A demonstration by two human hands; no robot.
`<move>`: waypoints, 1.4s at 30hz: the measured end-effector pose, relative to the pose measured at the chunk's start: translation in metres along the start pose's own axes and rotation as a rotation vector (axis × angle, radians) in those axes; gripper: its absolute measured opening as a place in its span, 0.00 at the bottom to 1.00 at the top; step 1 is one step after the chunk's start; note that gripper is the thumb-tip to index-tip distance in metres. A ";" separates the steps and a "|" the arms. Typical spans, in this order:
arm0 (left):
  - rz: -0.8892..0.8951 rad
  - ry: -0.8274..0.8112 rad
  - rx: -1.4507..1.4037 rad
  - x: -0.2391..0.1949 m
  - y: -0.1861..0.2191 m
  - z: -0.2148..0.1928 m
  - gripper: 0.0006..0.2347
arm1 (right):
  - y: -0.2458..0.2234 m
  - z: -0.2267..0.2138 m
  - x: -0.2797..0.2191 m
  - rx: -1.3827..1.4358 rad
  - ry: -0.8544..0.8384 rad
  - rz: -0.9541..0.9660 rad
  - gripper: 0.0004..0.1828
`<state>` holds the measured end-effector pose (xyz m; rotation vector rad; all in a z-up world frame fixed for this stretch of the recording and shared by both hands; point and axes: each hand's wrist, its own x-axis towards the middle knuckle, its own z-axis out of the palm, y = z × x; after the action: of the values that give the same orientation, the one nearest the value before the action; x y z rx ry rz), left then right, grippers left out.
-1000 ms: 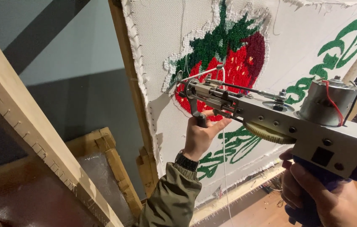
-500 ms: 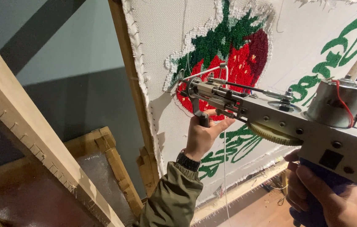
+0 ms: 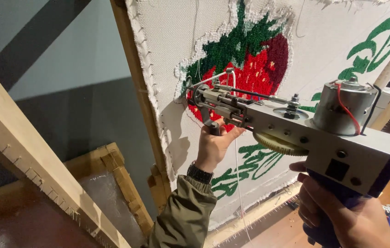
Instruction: Using a tufting gun to create a strawberry design on a rug canvas stretched over a wooden frame.
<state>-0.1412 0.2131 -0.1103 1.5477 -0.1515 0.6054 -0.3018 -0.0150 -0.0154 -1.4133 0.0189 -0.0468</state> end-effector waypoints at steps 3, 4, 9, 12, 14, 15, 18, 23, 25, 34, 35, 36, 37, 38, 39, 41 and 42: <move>-0.035 -0.003 -0.010 0.004 -0.004 -0.002 0.20 | 0.009 -0.002 0.004 -0.003 -0.004 -0.008 0.16; -0.023 -0.016 -0.039 0.005 -0.005 -0.003 0.22 | 0.015 -0.004 0.007 0.019 -0.041 -0.062 0.15; -0.182 0.021 -0.002 0.009 -0.003 -0.008 0.20 | 0.009 0.007 0.006 0.019 0.002 0.024 0.14; -0.298 0.048 0.018 0.013 -0.004 -0.009 0.28 | 0.014 0.006 0.008 0.042 -0.010 -0.017 0.14; -0.298 0.046 -0.001 0.015 -0.008 -0.010 0.27 | 0.015 0.006 0.010 0.054 -0.036 -0.055 0.14; -0.118 0.024 0.040 0.016 -0.010 -0.011 0.14 | 0.013 0.007 0.010 0.040 -0.026 -0.023 0.14; 0.032 -0.018 0.128 0.014 0.007 -0.014 0.11 | 0.010 0.009 0.010 0.050 -0.028 0.012 0.13; 0.033 -0.009 0.137 0.011 0.015 -0.013 0.22 | 0.015 0.003 0.013 0.041 -0.068 -0.016 0.13; -0.010 -0.045 -0.074 0.009 0.018 -0.011 0.23 | 0.009 0.006 0.009 0.055 -0.046 -0.046 0.15; -0.140 -0.445 -0.109 -0.011 0.061 -0.010 0.06 | 0.014 -0.024 0.002 0.062 -0.063 -0.190 0.16; -0.141 -0.442 -0.106 -0.012 0.059 -0.009 0.06 | 0.025 -0.034 0.009 0.064 -0.066 -0.189 0.16; -0.061 -0.496 -0.109 -0.012 0.056 -0.008 0.07 | 0.036 -0.045 0.015 0.124 -0.145 -0.265 0.19; 0.020 -0.549 -0.111 -0.011 0.053 -0.006 0.08 | 0.048 -0.056 0.022 0.186 -0.227 -0.339 0.22; 0.020 -0.548 -0.110 -0.013 0.055 -0.005 0.08 | 0.050 -0.060 0.023 0.187 -0.228 -0.339 0.22; -0.005 -0.547 -0.111 -0.014 0.057 -0.003 0.10 | 0.052 -0.063 0.023 0.190 -0.218 -0.341 0.24; -0.031 -0.547 -0.112 -0.015 0.060 0.000 0.13 | 0.055 -0.071 0.025 0.195 -0.206 -0.341 0.25; -0.002 -0.555 -0.114 -0.015 0.061 0.001 0.11 | 0.056 -0.074 0.026 0.202 -0.210 -0.337 0.26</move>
<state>-0.1812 0.2028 -0.0634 1.5713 -0.5942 0.1479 -0.2779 -0.0807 -0.0823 -1.2013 -0.3886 -0.1744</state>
